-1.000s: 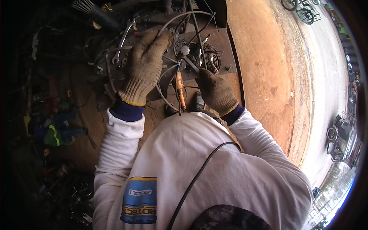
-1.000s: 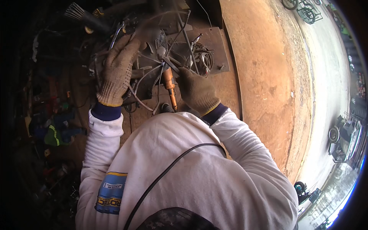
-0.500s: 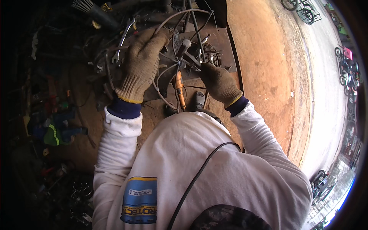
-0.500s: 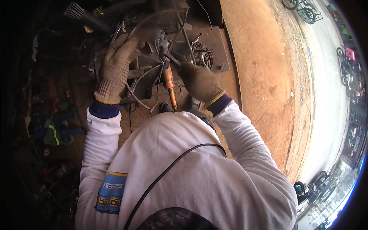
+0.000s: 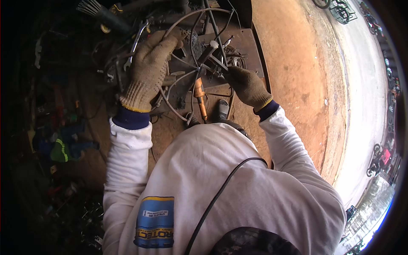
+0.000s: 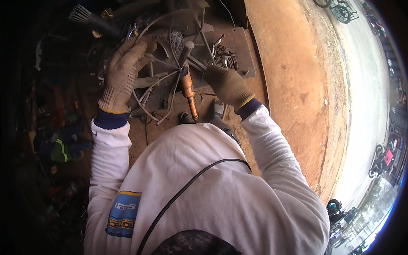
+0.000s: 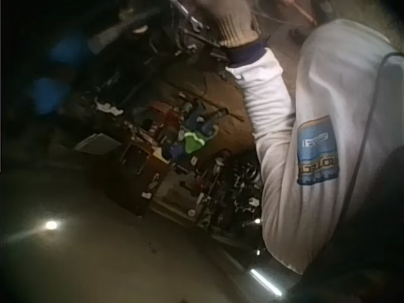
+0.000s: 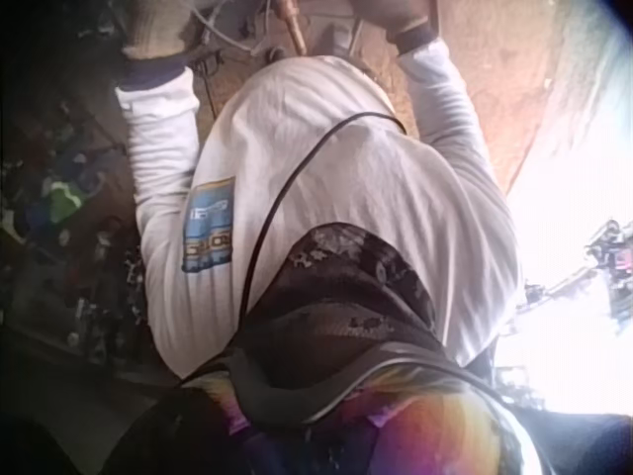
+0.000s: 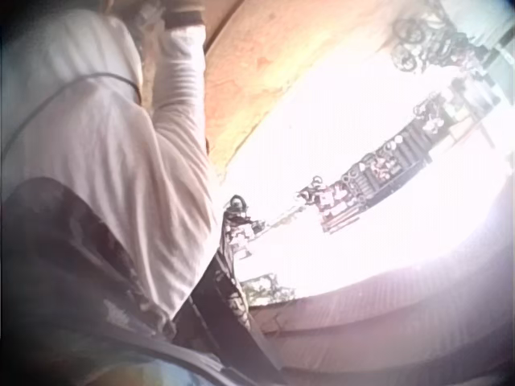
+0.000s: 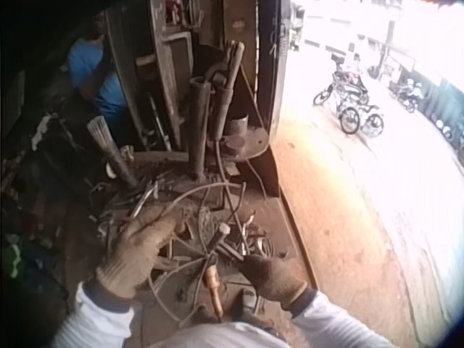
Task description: The person welds components of a circular metal frame using a welding torch and a ground clamp, positioning wire segments before applying heat to join them.
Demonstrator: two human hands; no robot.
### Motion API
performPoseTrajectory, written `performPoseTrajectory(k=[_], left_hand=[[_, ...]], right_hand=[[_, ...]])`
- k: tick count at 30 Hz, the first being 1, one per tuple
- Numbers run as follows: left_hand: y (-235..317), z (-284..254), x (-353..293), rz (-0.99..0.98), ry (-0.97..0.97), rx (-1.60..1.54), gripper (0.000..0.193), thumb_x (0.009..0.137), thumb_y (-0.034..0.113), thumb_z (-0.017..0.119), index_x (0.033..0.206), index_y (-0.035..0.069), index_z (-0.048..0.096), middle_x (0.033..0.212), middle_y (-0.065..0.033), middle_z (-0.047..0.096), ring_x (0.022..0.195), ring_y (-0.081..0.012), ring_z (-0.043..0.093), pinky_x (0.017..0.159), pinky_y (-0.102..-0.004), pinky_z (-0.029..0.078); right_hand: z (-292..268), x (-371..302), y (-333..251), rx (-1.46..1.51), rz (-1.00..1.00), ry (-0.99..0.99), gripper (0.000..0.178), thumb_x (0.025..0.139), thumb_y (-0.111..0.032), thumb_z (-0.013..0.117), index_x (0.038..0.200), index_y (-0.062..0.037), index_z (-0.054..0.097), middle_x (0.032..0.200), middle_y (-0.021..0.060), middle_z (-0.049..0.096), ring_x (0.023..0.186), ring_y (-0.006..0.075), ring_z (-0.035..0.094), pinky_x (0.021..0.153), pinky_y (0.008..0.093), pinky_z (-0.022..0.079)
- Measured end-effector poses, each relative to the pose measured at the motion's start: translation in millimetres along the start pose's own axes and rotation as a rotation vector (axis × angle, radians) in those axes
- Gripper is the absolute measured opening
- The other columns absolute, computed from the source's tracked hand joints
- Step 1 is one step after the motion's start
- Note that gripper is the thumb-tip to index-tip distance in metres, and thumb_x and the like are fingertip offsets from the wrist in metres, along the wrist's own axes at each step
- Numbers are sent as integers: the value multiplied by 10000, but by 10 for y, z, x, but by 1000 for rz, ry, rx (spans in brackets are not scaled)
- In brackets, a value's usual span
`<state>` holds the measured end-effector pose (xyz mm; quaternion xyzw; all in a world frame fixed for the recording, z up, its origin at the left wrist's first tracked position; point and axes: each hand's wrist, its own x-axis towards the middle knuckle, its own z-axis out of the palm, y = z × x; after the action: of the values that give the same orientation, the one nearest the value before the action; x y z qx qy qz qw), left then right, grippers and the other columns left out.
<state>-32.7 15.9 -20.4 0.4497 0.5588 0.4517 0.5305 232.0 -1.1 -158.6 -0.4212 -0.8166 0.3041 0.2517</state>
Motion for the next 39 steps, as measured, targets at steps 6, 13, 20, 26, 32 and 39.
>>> performPoseTrajectory(k=[6,13,20,26,32,39], left_hand=[[-71,-155,62,-76,-40,61,372,989,323,616,1288,107,660,1255,-51,675,1193,-201,607,735,-429,636],[-67,-145,80,-47,-69,65,349,1004,270,598,1282,68,660,1245,-68,691,1176,-174,624,1001,-383,509],[-94,-182,73,-21,-76,87,340,1005,251,605,1281,62,666,1213,-62,703,1147,-149,634,1009,-339,486],[-65,-88,1,45,-88,69,303,1000,220,607,1236,49,690,1118,-45,719,1042,-126,635,963,-299,481],[-39,113,0,283,-88,206,258,1003,181,575,1112,-9,713,968,-47,703,894,-143,630,831,-282,493],[-16,209,-38,305,-101,237,236,1011,199,579,1004,0,706,867,-37,654,815,-129,594,771,-288,476]], right_hand=[[-35,-16,114,-106,-139,-58,263,973,-117,603,1200,1,664,1083,188,707,973,339,696,820,374,555],[-35,-26,-36,-39,10,-70,284,960,-107,602,1214,9,656,1165,199,684,1012,345,684,846,381,560],[-18,3,-41,-162,-101,-42,270,936,-116,593,1175,-2,644,1084,187,693,959,373,689,800,411,561],[-164,69,-457,-191,0,-11,244,947,-151,569,1142,-18,630,990,189,674,912,397,679,774,440,560],[-201,118,-475,-227,113,-112,262,942,-140,555,1180,-61,632,1004,183,703,932,386,691,775,460,560],[-88,73,-563,-235,222,-107,241,972,-180,543,1160,-68,644,963,183,706,893,391,696,746,461,562]])
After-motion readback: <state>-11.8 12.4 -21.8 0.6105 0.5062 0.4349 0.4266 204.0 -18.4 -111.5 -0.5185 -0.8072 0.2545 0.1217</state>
